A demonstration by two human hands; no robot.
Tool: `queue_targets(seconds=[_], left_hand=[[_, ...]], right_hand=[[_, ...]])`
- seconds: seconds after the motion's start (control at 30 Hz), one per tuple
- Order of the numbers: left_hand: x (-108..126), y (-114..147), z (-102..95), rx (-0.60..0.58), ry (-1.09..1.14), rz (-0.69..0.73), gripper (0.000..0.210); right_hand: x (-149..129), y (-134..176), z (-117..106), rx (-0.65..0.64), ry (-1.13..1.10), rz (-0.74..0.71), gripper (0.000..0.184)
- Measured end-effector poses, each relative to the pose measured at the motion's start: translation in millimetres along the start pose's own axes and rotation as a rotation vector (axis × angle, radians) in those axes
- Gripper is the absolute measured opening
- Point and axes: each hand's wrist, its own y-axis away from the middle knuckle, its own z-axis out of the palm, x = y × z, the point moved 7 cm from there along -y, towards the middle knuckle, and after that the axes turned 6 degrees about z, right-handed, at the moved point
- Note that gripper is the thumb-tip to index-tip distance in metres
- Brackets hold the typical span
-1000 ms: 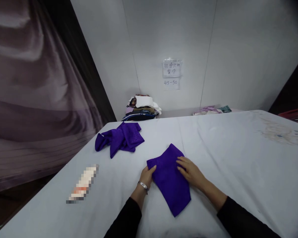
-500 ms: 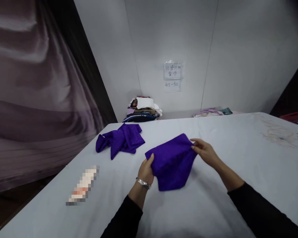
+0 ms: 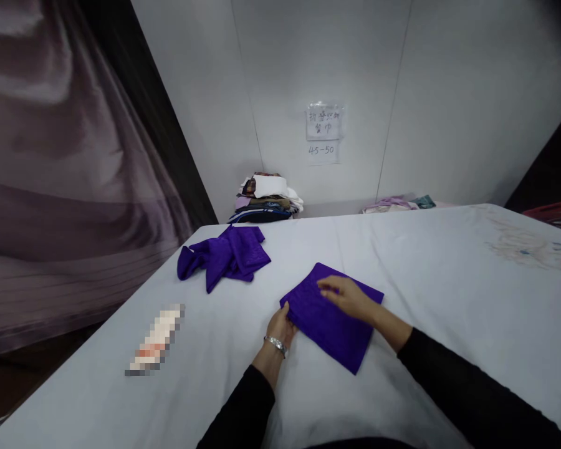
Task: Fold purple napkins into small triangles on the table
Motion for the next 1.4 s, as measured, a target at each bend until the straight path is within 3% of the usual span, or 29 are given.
queue_targets(seconds=[0.1, 0.2, 0.3, 0.47, 0.53, 0.73, 0.97, 1.07, 1.13, 1.27, 1.4], left_hand=[[0, 0, -7.9, 0.004, -0.012, 0.026, 0.018], [0, 0, -7.4, -0.026, -0.032, 0.037, 0.020], [-1, 2, -3.8, -0.068, -0.048, 0.039, 0.023], [0, 4, -2.4, -0.046, -0.104, 0.078, 0.024], [0, 4, -2.6, -0.030, -0.156, 0.093, 0.023], [2, 3, -3.7, 0.008, -0.313, 0.165, 0.027], [15, 9, -5.8, -0.006, -0.455, 0.315, 0.033], [27, 11, -9.5, 0.004, -0.489, 0.371, 0.042], [38, 13, -13.6, 0.020, -0.499, 0.391, 0.042], [74, 20, -27.9, 0.098, -0.508, 0.446, 0.040], [117, 30, -39.2, 0.188, -0.777, 0.624, 0.047]], right_hand=[[1, 25, 45, -0.114, 0.026, 0.048, 0.028], [1, 34, 65, -0.129, 0.126, 0.123, 0.036], [4, 31, 71, -0.103, 0.214, 0.214, 0.038], [10, 25, 80, -0.110, 0.258, 0.196, 0.013], [16, 25, 81, -0.097, 0.161, 0.186, 0.009], [32, 27, 76, -0.071, -0.251, 0.250, 0.021], [34, 30, 70, -0.069, -0.398, 0.264, 0.031], [39, 27, 55, 0.047, -0.425, 0.292, 0.032], [47, 24, 33, 0.178, -0.492, 0.334, 0.032], [65, 25, -28, 0.453, -0.750, 0.432, 0.031], [67, 33, -91, 0.627, -0.984, 0.330, 0.025]])
